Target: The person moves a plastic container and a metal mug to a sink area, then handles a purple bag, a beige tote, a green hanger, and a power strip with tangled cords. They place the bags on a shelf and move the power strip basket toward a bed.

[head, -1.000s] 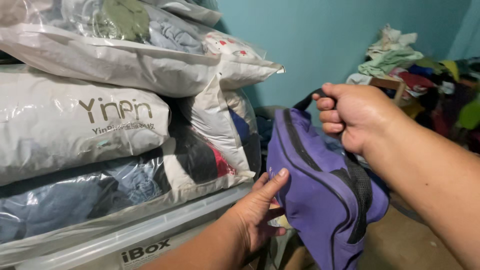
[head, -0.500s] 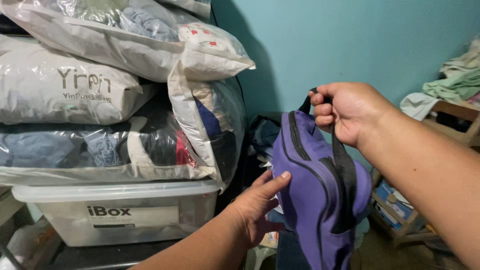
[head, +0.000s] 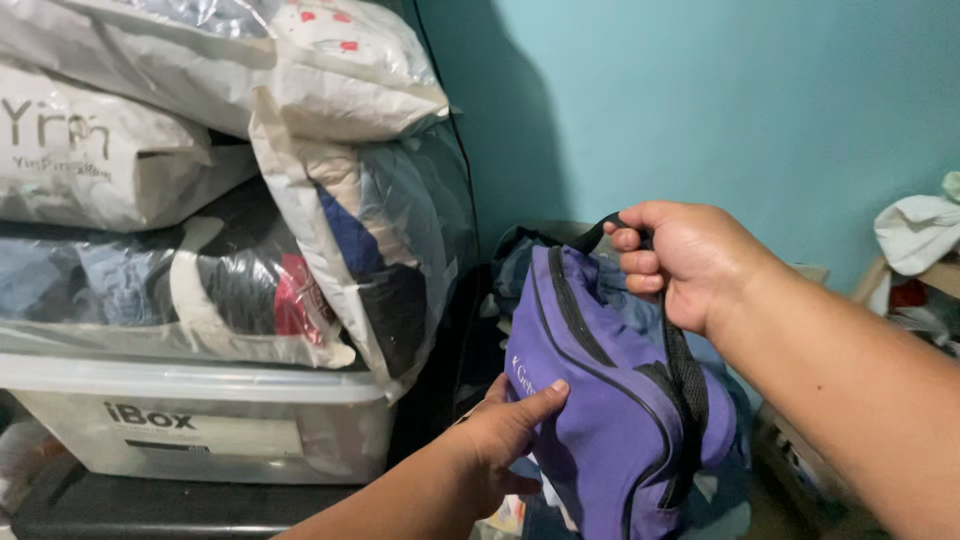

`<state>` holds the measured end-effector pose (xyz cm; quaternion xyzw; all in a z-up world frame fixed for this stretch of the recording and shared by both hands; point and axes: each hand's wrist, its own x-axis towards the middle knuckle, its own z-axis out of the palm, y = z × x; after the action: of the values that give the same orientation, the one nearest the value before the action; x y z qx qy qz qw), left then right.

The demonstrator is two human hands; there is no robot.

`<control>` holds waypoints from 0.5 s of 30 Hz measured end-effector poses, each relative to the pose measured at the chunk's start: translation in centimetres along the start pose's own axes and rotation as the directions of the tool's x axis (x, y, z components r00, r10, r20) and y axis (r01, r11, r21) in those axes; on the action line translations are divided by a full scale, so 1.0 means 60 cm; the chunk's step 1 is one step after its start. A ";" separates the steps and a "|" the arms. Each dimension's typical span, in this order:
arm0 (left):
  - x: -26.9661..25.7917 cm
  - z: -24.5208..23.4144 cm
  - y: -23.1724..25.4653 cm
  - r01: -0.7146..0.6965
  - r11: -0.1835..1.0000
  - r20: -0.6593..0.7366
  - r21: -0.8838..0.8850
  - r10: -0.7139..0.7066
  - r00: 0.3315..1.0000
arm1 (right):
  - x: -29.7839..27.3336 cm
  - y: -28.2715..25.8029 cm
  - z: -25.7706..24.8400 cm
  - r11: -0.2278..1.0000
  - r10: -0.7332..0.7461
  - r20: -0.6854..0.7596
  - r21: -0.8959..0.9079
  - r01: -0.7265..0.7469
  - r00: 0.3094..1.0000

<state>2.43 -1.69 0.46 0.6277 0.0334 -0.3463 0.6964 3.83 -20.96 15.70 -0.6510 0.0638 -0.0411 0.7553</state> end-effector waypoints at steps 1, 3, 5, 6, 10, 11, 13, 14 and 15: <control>0.013 0.001 0.015 0.004 1.000 -0.003 0.011 -0.004 1.000 | 0.015 -0.007 -0.004 1.000 -0.016 0.006 -0.008 0.016 1.000; 0.033 0.003 0.038 0.016 0.999 -0.020 0.028 -0.016 1.000 | 0.045 -0.016 -0.011 0.999 -0.039 0.028 -0.020 0.040 0.999; 0.044 0.011 0.049 -0.005 1.000 -0.043 0.002 0.005 0.999 | 0.074 -0.031 -0.021 0.999 -0.032 0.043 0.001 0.032 0.999; 0.048 0.016 0.053 -0.020 1.000 -0.057 -0.014 0.019 0.998 | 0.090 -0.038 -0.027 1.000 -0.030 0.056 0.007 0.030 0.998; 0.078 0.055 0.073 -0.017 0.989 -0.114 -0.145 0.000 0.993 | 0.151 -0.063 -0.062 0.999 -0.040 0.081 0.005 0.040 0.996; 0.088 0.063 0.080 -0.060 0.986 -0.110 -0.154 0.043 0.993 | 0.168 -0.067 -0.071 0.999 -0.040 0.087 0.004 0.040 0.995; 0.112 0.085 0.095 -0.129 0.976 -0.138 -0.176 0.106 0.985 | 0.203 -0.078 -0.094 0.999 -0.042 0.118 0.006 0.042 0.992; 0.128 0.103 0.101 -0.155 0.970 -0.166 -0.190 0.124 0.978 | 0.219 -0.083 -0.109 0.999 -0.044 0.142 0.009 0.043 0.989; 0.144 0.122 0.105 -0.181 0.962 -0.195 -0.203 0.141 0.971 | 0.236 -0.087 -0.125 0.999 -0.046 0.165 0.011 0.045 0.985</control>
<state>9.44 -12.21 3.23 0.5762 0.0822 -0.2250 0.7814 16.78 -31.16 19.19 -0.6507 -0.0140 -0.0044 0.7592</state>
